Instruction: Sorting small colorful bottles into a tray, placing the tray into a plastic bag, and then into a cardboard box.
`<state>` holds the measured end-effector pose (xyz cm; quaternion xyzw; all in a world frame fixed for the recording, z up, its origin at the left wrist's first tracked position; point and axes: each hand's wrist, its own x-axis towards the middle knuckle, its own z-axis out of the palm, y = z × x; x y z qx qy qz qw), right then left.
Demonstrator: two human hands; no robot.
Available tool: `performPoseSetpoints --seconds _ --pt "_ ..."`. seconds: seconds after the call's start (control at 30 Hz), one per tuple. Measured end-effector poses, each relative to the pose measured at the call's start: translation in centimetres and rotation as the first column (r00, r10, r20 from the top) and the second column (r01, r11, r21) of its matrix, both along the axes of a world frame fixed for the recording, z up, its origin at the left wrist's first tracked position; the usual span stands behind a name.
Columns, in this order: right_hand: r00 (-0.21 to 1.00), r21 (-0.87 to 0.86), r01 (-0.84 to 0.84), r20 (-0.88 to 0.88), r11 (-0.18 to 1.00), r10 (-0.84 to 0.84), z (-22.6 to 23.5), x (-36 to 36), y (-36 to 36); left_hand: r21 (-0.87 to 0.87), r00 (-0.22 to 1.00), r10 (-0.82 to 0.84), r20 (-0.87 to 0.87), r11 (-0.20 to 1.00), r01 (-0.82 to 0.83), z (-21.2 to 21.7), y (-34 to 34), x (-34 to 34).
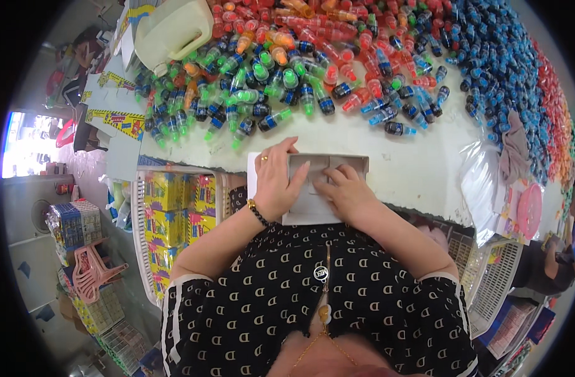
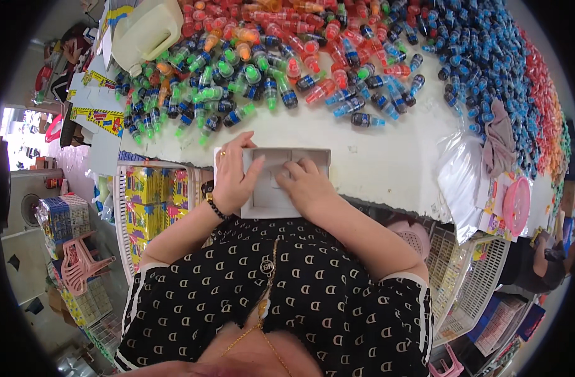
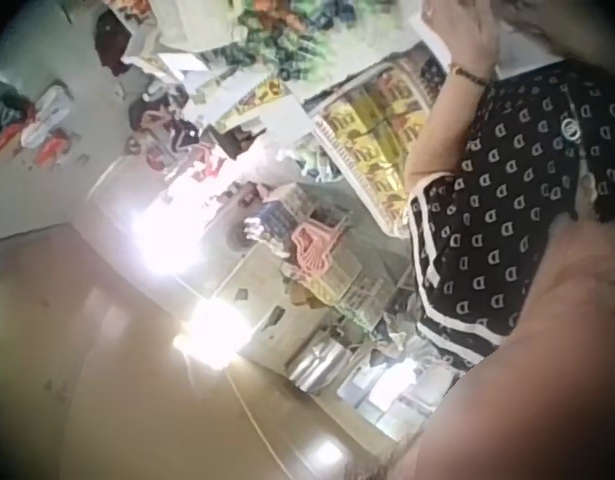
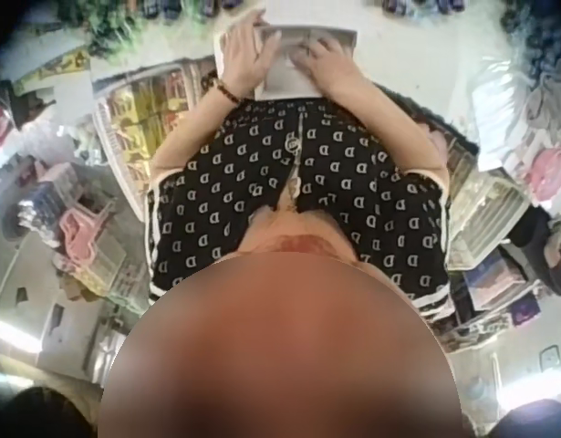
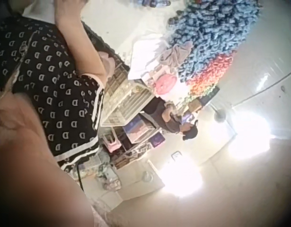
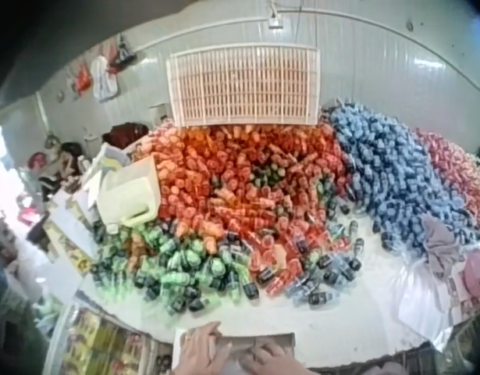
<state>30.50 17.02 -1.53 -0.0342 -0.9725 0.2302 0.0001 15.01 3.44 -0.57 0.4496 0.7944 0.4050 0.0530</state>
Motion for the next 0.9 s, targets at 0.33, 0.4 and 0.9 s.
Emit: performPoseSetpoints --seconds 0.33,0.4,0.9 --pt "0.848 -0.229 0.285 -0.392 0.931 -0.356 3.7 -6.2 15.4 -0.136 0.939 -0.317 -0.131 0.944 0.300 6.4 4.2 -10.2" --pt "0.824 -0.172 0.319 -0.434 0.932 -0.363 2.8 -9.7 18.0 -0.222 0.957 -0.289 -0.033 0.935 0.275 6.9 7.8 -11.7" --pt "0.516 -0.427 0.367 -0.645 0.826 -0.563 0.1 -16.7 26.4 0.084 0.761 -0.021 0.648 0.996 -0.043 1.2 20.8 -12.8"
